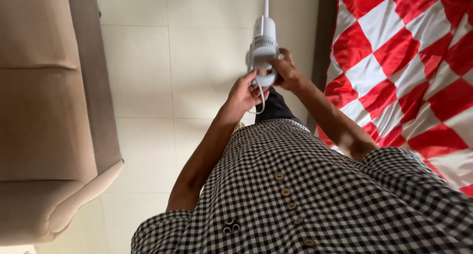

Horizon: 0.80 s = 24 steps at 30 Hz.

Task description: The person uses a white corded stick vacuum to clean a tiled floor in a room. They move the vacuum back and forth across the floor, navigating around a beige sofa and a bed with a red and white checkered cover.

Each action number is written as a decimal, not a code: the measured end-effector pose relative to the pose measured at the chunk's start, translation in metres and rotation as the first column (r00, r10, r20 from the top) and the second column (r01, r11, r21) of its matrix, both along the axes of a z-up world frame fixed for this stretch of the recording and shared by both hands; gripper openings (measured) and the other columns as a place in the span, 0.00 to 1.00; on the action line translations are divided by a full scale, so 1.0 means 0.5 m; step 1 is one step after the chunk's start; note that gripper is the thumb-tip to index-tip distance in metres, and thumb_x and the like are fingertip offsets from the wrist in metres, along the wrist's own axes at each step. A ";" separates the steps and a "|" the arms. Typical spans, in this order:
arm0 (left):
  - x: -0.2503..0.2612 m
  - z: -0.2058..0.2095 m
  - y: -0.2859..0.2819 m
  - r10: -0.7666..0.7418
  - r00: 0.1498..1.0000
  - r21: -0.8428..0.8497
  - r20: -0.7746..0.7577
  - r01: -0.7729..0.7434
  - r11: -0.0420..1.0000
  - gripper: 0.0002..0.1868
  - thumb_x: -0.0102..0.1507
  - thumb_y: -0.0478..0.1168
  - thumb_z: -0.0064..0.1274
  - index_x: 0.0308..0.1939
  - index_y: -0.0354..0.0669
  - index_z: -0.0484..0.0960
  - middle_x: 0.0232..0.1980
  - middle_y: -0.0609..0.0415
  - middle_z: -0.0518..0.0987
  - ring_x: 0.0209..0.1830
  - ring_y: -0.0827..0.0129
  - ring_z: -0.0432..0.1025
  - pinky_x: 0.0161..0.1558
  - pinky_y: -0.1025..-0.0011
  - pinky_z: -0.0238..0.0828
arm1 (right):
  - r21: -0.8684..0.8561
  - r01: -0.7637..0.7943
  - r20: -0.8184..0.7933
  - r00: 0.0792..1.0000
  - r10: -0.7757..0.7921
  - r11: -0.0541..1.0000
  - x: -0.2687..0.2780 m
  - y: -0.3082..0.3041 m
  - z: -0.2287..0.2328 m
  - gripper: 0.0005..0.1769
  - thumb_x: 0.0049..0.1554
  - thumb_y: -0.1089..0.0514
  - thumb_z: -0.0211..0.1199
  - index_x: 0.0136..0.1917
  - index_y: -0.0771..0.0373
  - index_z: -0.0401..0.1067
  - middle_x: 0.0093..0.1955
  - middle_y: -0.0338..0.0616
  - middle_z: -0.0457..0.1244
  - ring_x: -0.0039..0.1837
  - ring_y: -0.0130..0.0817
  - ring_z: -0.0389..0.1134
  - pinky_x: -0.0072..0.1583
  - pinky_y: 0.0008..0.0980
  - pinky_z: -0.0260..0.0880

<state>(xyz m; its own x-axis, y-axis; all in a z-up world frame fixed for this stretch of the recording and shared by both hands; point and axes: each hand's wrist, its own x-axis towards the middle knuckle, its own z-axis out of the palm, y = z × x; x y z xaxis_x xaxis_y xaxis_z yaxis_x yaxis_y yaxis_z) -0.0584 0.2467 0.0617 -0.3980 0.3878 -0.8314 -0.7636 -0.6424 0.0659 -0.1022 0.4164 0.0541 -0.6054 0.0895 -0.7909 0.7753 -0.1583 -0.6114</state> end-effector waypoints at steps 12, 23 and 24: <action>0.248 0.163 -0.111 -0.079 0.990 -0.167 -0.116 0.059 0.984 0.36 0.61 0.51 0.65 0.62 0.34 0.66 0.50 0.41 0.71 0.49 0.46 0.76 0.49 0.44 0.80 | -0.105 0.023 0.060 0.998 -0.017 0.994 0.258 -0.152 0.186 0.47 0.57 0.61 0.60 0.82 0.50 0.40 0.63 0.61 0.52 0.48 0.44 0.67 0.45 0.45 0.75; -0.014 0.097 -0.019 -0.095 0.964 -0.353 -0.248 0.002 0.936 0.39 0.62 0.49 0.60 0.70 0.40 0.58 0.53 0.35 0.71 0.41 0.45 0.78 0.40 0.48 0.84 | -0.110 0.165 -0.042 0.985 -0.170 0.980 -0.014 -0.100 0.074 0.40 0.58 0.63 0.58 0.80 0.46 0.51 0.60 0.61 0.54 0.43 0.35 0.65 0.41 0.32 0.74; -0.057 0.090 -0.008 -0.104 0.967 -0.388 -0.231 0.006 0.922 0.40 0.62 0.49 0.60 0.72 0.42 0.56 0.55 0.34 0.71 0.41 0.46 0.78 0.40 0.49 0.85 | -0.121 0.188 -0.025 0.981 -0.193 0.975 -0.056 -0.095 0.077 0.39 0.57 0.64 0.57 0.80 0.45 0.54 0.55 0.57 0.58 0.40 0.34 0.67 0.39 0.30 0.75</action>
